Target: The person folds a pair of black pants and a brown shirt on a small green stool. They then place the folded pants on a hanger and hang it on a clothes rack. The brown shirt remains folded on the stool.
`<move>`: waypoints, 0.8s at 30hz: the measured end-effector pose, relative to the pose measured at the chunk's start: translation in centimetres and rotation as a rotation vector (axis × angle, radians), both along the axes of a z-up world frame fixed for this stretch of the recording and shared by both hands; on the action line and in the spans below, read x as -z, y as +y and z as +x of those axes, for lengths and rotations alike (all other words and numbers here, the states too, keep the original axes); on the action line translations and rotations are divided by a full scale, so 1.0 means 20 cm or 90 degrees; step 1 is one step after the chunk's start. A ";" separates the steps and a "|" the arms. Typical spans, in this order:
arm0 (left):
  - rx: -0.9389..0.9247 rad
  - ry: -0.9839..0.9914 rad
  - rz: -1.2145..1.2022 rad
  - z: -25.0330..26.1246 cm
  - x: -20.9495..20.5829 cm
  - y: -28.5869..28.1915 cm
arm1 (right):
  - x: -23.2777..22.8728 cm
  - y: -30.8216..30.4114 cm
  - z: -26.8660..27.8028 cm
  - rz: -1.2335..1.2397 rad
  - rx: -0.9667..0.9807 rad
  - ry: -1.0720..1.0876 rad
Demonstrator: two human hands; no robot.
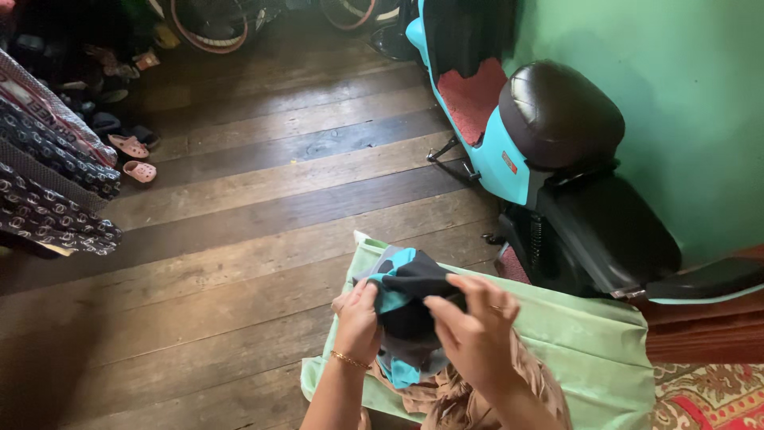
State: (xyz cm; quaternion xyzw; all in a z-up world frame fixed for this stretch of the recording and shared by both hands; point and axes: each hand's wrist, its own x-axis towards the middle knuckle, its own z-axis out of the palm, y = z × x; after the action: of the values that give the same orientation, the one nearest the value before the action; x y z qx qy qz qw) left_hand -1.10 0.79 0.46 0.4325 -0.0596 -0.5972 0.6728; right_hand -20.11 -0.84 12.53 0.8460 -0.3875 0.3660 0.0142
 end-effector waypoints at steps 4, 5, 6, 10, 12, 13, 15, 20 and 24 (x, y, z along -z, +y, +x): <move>-0.005 0.078 0.003 0.01 -0.07 0.00 | 0.07 -0.10 0.02 0.080 -0.008 0.076; 0.017 0.104 -0.012 0.03 -0.08 0.00 | 0.09 -0.14 0.01 0.113 0.005 0.060; 0.040 0.129 -0.026 0.05 -0.10 0.00 | 0.12 -0.17 -0.01 0.146 0.019 0.042; 0.006 0.045 -0.006 0.12 -0.18 -0.05 | 0.18 -0.24 -0.06 0.528 0.074 -0.199; -0.102 -0.326 -0.016 0.09 -0.24 -0.08 | 0.18 -0.25 -0.07 0.643 0.062 -0.300; -0.156 -0.513 -0.023 0.07 -0.29 -0.09 | 0.17 -0.26 -0.06 0.664 0.090 -0.291; -0.168 -0.809 -0.035 0.00 -0.37 0.00 | 0.16 -0.27 -0.04 0.710 0.147 -0.273; 0.052 -1.092 -0.121 -0.06 -0.49 0.05 | 0.13 -0.29 0.03 0.822 -0.047 -0.549; 0.054 -1.178 -0.102 -0.01 -0.35 0.08 | 0.15 -0.33 0.03 0.966 0.136 -0.779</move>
State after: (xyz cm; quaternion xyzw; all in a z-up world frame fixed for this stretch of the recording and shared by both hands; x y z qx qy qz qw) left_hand -1.23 2.43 7.45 0.6864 -0.6293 -0.0326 0.3629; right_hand -19.56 -7.37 9.53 0.2551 -0.5349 0.3921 -0.7036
